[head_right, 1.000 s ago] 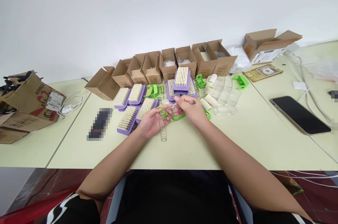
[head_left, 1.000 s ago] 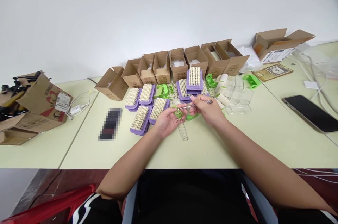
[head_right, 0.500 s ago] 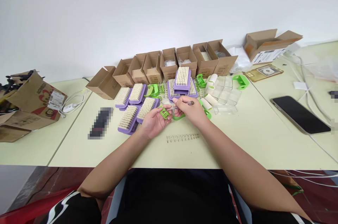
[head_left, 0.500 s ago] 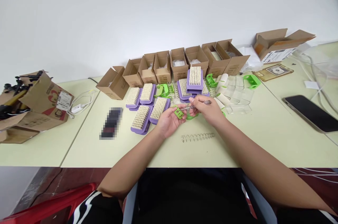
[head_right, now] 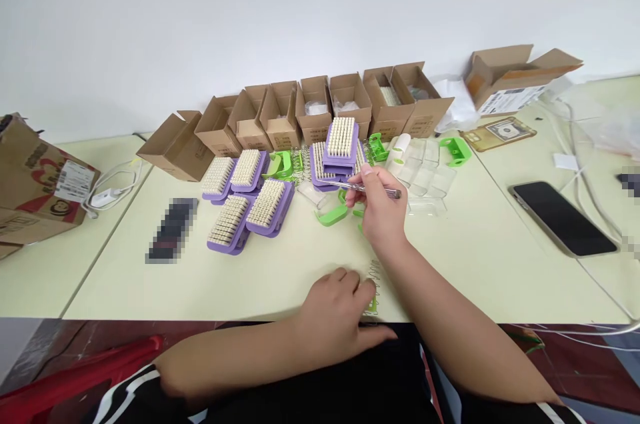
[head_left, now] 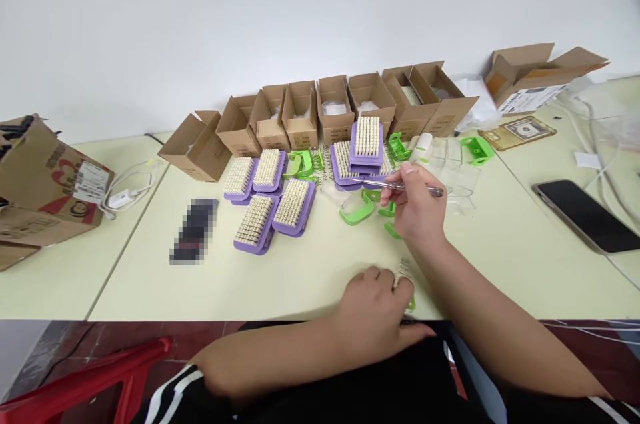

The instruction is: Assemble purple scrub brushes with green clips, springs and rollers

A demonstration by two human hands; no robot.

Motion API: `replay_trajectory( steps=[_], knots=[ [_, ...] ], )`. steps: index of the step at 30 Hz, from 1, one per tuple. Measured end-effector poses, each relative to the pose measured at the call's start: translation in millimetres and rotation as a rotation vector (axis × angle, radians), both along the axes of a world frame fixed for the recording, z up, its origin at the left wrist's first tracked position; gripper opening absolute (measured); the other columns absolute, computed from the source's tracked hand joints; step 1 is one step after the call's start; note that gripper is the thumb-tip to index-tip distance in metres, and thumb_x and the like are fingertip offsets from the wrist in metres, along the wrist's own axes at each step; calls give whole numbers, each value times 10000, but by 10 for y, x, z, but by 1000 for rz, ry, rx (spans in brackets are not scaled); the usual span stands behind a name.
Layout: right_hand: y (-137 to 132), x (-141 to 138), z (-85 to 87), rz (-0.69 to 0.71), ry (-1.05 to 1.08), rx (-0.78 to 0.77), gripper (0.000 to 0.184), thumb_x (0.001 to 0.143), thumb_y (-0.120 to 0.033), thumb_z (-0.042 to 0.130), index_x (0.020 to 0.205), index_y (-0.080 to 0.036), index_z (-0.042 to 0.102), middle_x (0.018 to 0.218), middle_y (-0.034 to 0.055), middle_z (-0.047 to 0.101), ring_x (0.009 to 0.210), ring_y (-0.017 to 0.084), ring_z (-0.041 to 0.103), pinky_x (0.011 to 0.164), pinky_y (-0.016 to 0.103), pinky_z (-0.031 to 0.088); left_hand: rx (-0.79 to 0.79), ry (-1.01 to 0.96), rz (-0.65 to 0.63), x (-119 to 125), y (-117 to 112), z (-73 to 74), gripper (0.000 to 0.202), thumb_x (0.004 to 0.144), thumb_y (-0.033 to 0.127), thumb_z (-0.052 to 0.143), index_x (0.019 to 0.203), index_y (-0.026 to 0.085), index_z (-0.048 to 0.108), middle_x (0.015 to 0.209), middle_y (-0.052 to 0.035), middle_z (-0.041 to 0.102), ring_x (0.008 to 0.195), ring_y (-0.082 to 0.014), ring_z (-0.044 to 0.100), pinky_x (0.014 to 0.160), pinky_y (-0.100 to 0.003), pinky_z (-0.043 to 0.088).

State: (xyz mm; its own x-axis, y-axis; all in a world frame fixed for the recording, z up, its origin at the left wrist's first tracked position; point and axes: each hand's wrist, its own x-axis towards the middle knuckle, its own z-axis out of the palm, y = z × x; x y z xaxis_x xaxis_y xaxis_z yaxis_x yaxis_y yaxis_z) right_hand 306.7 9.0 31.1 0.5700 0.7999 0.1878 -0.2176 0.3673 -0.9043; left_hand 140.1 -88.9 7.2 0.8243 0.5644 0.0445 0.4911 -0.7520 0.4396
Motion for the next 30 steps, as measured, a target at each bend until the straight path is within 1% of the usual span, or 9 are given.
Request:
replay_trajectory(
  steps=[3, 7, 12, 16, 19, 22, 24, 26, 30],
  knots=[
    [25, 22, -4, 12, 4, -10, 408, 936, -554, 842, 746, -204, 752, 662, 1, 651, 534, 131, 622, 474, 253, 521, -57, 169, 40, 117, 24, -20, 418, 980, 561, 711, 1158, 184, 693, 1107, -118, 772, 1043, -334, 732, 856, -443, 602],
    [32, 61, -4, 23, 5, 2, 395, 944, -541, 832, 754, -205, 753, 654, -5, 649, 518, 125, 610, 477, 251, 526, -144, 201, 89, -15, 297, 87, 244, 996, 408, 627, 1129, 211, 680, 1112, -86, 791, 1035, -305, 756, 833, -410, 584],
    [17, 107, 28, -27, 25, 25, 369, 956, -521, 810, 773, -206, 749, 658, 1, 670, 520, 128, 614, 482, 252, 536, -250, 165, 272, -325, 490, 327, 244, 982, 445, 629, 1140, 266, 683, 1014, -35, 805, 915, -273, 764, 749, -361, 512],
    [23, 148, 41, -109, 32, 47, 384, 959, -531, 777, 756, -208, 735, 638, -3, 642, 537, 134, 627, 488, 250, 540, -227, 77, 394, -559, 711, 666, 240, 1000, 492, 613, 1110, 291, 687, 859, 5, 761, 761, -246, 710, 653, -341, 429],
    [45, 171, 13, -151, 36, 47, 376, 955, -526, 765, 752, -212, 725, 659, -8, 632, 542, 135, 628, 478, 252, 531, -81, 26, 478, -643, 1161, 928, 268, 1012, 544, 597, 1002, 283, 661, 773, -4, 707, 719, -256, 669, 614, -340, 386],
    [65, 169, -34, -129, 29, 26, 366, 951, -520, 771, 765, -209, 723, 669, -8, 633, 543, 132, 633, 485, 252, 533, 61, 52, 580, -557, 1832, 1053, 301, 965, 540, 666, 897, 247, 652, 831, -70, 733, 769, -292, 688, 639, -363, 423],
    [72, 159, -64, -102, 19, 10, 368, 948, -526, 779, 779, -204, 723, 666, -7, 642, 532, 127, 627, 491, 247, 534, 62, 75, 640, -424, 2267, 1037, 289, 978, 510, 648, 981, 228, 710, 976, -118, 790, 868, -316, 739, 702, -380, 486],
    [74, 148, -85, -85, 13, -13, 369, 940, -530, 791, 786, -201, 726, 657, -7, 650, 526, 124, 621, 495, 241, 534, 54, 180, 718, -274, 2595, 961, 356, 964, 530, 659, 1081, 209, 758, 1151, -163, 815, 1059, -359, 762, 808, -392, 541],
    [68, 141, -97, -59, 12, -53, 367, 934, -528, 792, 785, -197, 734, 630, -8, 655, 518, 124, 616, 493, 232, 538, 23, 224, 765, -23, 2876, 751, 460, 917, 530, 721, 1202, 177, 797, 1308, -193, 806, 1207, -371, 749, 940, -395, 573]
  ],
)
